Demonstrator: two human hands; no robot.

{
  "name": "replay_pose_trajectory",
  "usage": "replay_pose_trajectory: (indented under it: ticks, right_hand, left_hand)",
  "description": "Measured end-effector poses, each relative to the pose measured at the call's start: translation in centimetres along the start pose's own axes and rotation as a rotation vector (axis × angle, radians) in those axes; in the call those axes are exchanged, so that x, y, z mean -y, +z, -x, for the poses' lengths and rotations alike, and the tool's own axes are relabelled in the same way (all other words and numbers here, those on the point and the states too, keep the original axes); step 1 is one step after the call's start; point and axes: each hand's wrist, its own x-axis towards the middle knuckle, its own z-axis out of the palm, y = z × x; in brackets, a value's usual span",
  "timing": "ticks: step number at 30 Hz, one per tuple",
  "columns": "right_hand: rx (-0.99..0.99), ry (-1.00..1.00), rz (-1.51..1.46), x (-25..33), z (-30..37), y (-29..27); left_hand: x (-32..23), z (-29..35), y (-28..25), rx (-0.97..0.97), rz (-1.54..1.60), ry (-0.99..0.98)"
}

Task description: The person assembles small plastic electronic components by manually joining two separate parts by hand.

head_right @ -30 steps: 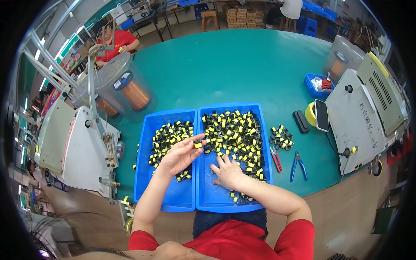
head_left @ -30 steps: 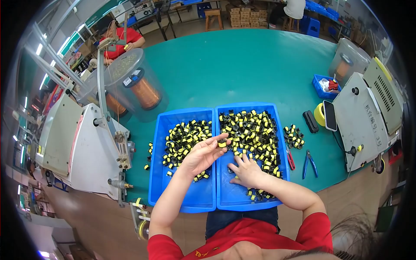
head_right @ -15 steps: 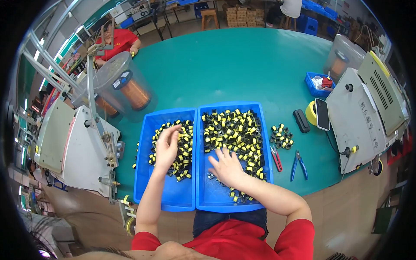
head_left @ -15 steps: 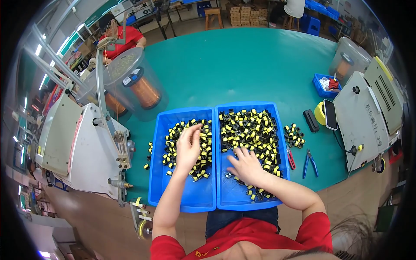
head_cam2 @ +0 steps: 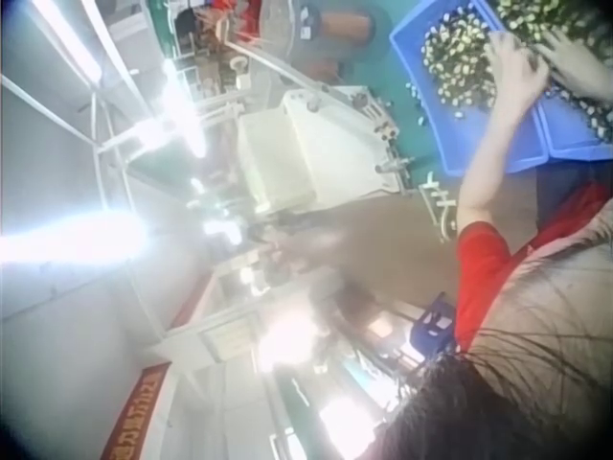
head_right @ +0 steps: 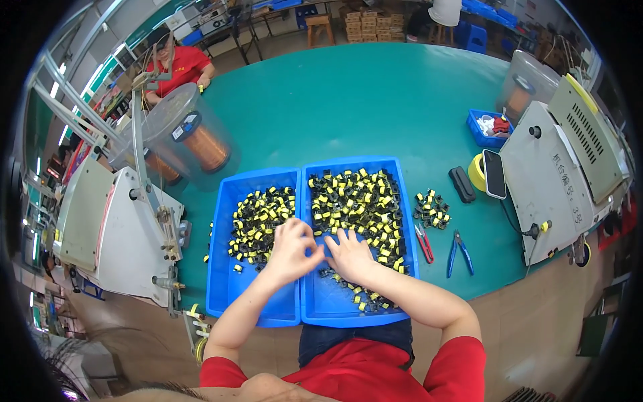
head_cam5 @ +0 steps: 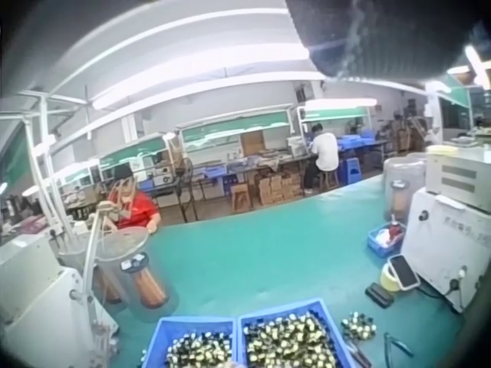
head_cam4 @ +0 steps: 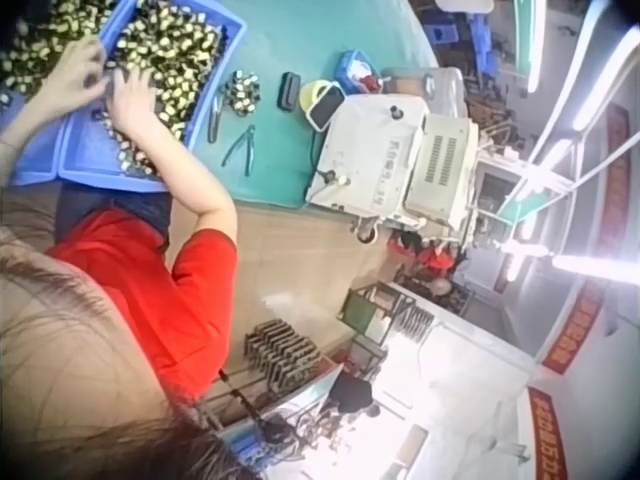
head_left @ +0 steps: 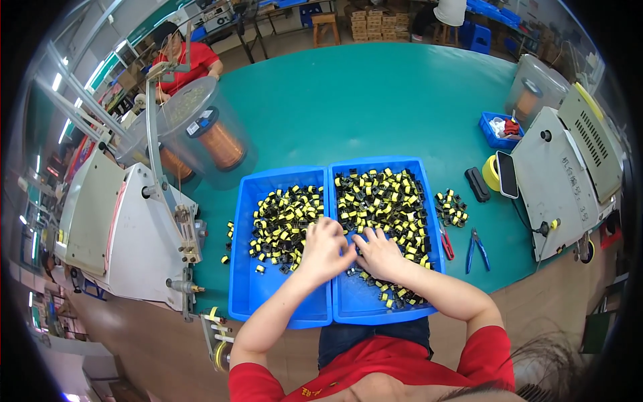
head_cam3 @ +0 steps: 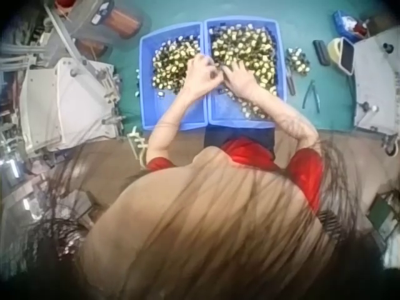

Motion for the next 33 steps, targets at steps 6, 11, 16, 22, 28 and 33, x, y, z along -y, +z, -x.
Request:
replay_pose_trajectory:
  ticks: [6, 11, 16, 22, 28, 33]
  right_hand:
    - [0.198, -0.032, -0.043, -1.0, -0.6, 0.3]
    - [0.226, -0.046, -0.027, -1.4, 0.0, 0.4]
    - [0.351, -0.019, -0.057, -1.4, -0.4, -1.2]
    - [0.402, -0.103, 0.074, -1.0, -0.1, -1.6]
    - [0.355, -0.185, 0.108, -1.2, -0.1, -0.6]
    - [0.247, -0.218, 0.089, -0.8, -0.1, -0.6]
  left_hand:
    - [-2.3, 1.6, 1.5, 0.215, -0.299, 0.21]
    - [-1.5, 1.7, 2.8, 0.416, -0.392, 0.179]
    - [0.1, 0.0, -0.6, 0.389, 0.213, 0.144]
    - [0.5, -1.0, -1.7, 0.231, 1.244, -0.338]
    - [1.7, -1.2, -1.3, 0.251, 1.598, -0.452]
    - [2.0, -0.9, -1.4, 0.24, 1.723, -0.503]
